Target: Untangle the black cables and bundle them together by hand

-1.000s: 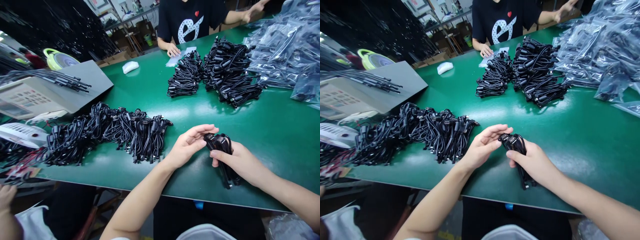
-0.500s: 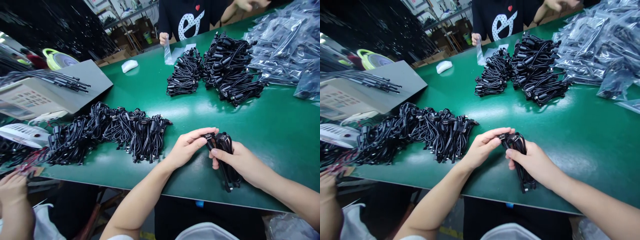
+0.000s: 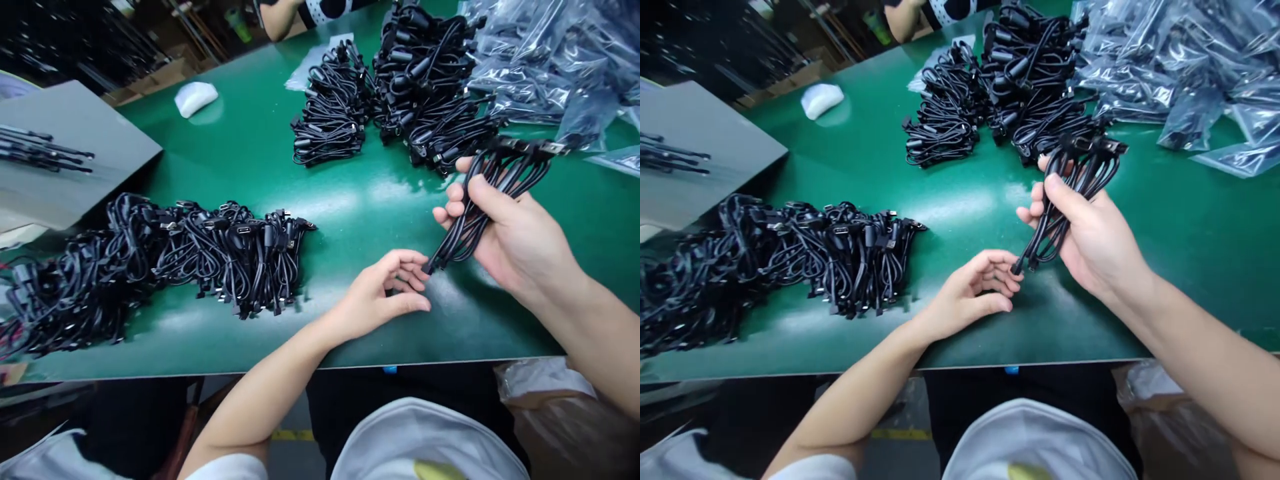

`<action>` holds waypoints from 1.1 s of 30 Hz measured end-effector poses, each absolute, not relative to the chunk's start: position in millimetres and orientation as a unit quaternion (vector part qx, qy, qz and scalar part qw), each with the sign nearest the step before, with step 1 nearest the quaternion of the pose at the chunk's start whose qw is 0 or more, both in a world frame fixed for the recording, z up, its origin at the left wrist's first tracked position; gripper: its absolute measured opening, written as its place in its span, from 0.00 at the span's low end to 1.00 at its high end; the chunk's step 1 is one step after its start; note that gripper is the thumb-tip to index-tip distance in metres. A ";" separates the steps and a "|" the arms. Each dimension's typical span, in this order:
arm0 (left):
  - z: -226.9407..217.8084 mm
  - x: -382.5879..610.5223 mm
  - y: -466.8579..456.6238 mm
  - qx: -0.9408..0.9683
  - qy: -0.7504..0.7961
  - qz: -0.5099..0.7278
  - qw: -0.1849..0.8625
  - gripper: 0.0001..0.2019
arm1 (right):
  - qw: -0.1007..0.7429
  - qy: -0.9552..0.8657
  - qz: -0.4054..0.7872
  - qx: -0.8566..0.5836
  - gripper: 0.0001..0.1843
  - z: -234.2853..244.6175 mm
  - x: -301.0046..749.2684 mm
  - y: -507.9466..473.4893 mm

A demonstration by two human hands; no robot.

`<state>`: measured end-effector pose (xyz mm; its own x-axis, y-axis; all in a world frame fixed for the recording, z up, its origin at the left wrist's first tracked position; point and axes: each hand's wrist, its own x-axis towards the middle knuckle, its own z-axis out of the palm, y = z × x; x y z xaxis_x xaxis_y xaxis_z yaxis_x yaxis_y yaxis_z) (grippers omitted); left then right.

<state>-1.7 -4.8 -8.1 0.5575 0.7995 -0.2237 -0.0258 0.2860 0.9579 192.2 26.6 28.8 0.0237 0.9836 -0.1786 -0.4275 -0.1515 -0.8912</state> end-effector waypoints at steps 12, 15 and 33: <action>-9.9 1.6 -3.8 0.419 0.366 0.258 0.790 0.16 | 0.528 -0.300 0.650 -0.458 0.06 19.5 188.8 23.7; -12.5 1.4 -2.7 0.382 0.340 0.258 0.819 0.16 | 0.538 -0.257 0.667 -0.447 0.04 20.1 189.0 25.2; -13.4 0.4 -2.2 0.422 0.335 0.251 0.804 0.19 | 0.548 -0.172 0.725 -0.380 0.07 24.2 190.8 26.8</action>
<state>0.4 -2.2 -13.4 0.6496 0.6863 -0.3271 -0.1216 0.5185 0.8464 190.8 26.8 24.2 -0.1099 0.9257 -0.3619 -0.6639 -0.3394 -0.6664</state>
